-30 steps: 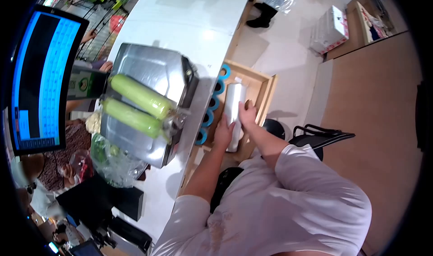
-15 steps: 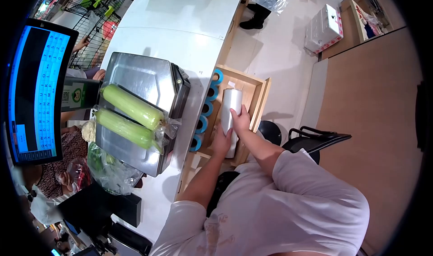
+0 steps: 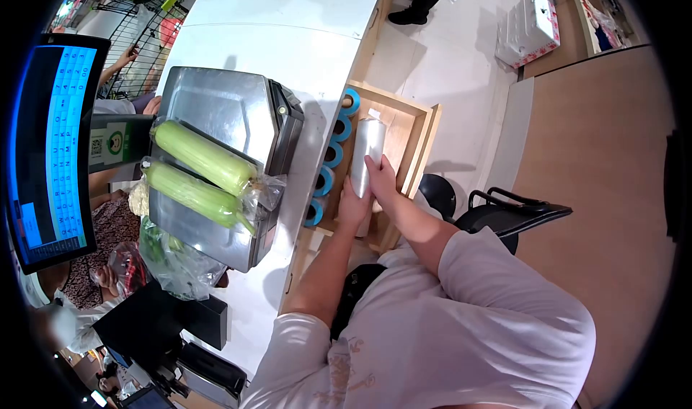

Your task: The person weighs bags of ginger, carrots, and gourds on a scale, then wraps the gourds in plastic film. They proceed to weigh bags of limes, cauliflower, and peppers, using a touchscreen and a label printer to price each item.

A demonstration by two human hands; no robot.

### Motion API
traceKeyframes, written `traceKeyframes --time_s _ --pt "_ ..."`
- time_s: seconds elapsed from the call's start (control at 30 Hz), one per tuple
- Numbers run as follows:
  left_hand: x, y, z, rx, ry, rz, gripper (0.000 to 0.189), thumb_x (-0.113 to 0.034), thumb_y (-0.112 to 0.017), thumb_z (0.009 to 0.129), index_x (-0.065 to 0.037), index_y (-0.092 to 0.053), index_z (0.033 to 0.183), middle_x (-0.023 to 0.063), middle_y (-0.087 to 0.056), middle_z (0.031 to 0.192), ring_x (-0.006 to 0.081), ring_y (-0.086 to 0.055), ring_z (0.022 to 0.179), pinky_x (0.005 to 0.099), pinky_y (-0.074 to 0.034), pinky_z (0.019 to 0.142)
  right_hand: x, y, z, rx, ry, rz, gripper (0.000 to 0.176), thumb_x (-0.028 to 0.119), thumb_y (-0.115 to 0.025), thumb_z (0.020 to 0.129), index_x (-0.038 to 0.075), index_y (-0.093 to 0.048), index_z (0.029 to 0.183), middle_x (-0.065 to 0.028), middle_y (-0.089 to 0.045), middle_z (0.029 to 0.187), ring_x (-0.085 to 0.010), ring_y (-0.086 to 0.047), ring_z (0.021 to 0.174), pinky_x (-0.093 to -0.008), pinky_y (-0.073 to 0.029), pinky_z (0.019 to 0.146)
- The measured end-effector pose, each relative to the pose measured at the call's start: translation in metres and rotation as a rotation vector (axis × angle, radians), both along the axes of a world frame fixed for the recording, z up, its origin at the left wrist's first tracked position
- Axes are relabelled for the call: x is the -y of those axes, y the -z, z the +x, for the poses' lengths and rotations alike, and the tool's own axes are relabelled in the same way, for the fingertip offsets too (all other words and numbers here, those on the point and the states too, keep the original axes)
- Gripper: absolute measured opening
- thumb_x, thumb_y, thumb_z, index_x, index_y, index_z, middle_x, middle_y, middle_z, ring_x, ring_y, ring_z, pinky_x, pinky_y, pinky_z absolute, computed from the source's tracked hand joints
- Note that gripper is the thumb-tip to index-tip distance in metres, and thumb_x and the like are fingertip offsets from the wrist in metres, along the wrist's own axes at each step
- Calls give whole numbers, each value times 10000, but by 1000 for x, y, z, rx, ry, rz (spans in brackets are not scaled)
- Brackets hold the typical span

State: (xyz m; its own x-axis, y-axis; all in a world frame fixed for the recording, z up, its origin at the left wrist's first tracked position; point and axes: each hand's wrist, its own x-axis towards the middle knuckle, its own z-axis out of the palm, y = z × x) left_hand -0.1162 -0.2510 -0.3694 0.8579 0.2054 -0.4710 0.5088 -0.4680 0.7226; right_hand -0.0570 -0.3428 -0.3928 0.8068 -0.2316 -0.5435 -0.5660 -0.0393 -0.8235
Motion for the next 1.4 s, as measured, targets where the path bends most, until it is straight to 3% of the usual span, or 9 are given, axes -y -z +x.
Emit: traceKeyframes --time_s 0.17,0.47,0.67,0.73,0.97,1.0,1.1,1.33,1.4 --pt "-12 -33 6 2 56 -320 711 -265 -726 777 -12 -399 1355 227 -577 1190 342 -606 1041 392 -480 874 16 -39 2 -58 18 -220 536 282 -753 790 19 -557 1214 -139 -562 1194 -209 -566 1064 -319 -477 858" --pt "-67 -111 11 -341 -30 -1431 843 -474 -697 700 -34 -424 1365 116 -541 1286 224 -549 1158 366 -474 947 42 -224 21 -133 -44 1144 474 470 -348 1008 81 -565 1172 -54 -627 968 -157 -610 887 -322 -509 817" --pt "-25 -167 35 124 -8 -1217 830 -567 -639 778 -32 -414 1371 96 -551 1261 219 -532 1161 374 -436 995 72 -240 16 -80 123 708 295 347 -478 993 69 -563 1045 49 -495 694 -54 -450 555 -214 -354 465" --pt "-21 -128 33 -240 -130 -1127 763 -569 -560 847 -37 -409 1373 96 -548 1258 215 -522 1167 370 -418 1010 75 -246 2 -41 185 586 237 277 -505 989 64 -596 1040 68 -439 662 -33 -360 509 -199 -269 420" --pt "-11 -55 42 -399 -298 -1115 652 -575 -327 951 -100 -411 1389 112 -519 1331 234 -521 1197 406 -431 998 123 -253 -18 588 -162 165 240 201 -489 970 17 -604 1072 -36 -530 924 -112 -513 833 -271 -425 808" --pt "-17 -43 47 -225 -234 -1151 626 -559 -326 954 -98 -436 1362 108 -550 1285 228 -547 1153 388 -447 978 119 -269 -17 624 -135 309 261 211 -473 955 7 -583 1076 -81 -518 1006 -166 -486 1005 -358 -314 1030" --pt "-16 -38 62 -186 -9 -912 565 -460 -490 918 -49 -455 1304 108 -602 1165 227 -604 1023 359 -481 912 164 -260 11 407 -340 1194 323 319 -480 950 59 -517 1139 -133 -618 930 -259 -594 946 -419 -404 984" --pt "28 -16 40 156 288 99 924 -527 -686 760 -32 -276 1423 246 -412 1358 390 -398 1262 466 -346 1032 163 -281 3 -157 -879 -927 741 421 -504 924 -1 -217 1462 -289 -610 1104 -403 -562 1116 -430 -424 968" --pt "42 -18 34 126 278 310 925 -538 -695 738 -73 -289 1427 210 -432 1318 376 -411 1236 498 -367 992 164 -269 1 -380 -1086 -832 471 379 -511 914 -7 -504 1184 -267 -640 1013 -391 -610 994 -430 -472 888"
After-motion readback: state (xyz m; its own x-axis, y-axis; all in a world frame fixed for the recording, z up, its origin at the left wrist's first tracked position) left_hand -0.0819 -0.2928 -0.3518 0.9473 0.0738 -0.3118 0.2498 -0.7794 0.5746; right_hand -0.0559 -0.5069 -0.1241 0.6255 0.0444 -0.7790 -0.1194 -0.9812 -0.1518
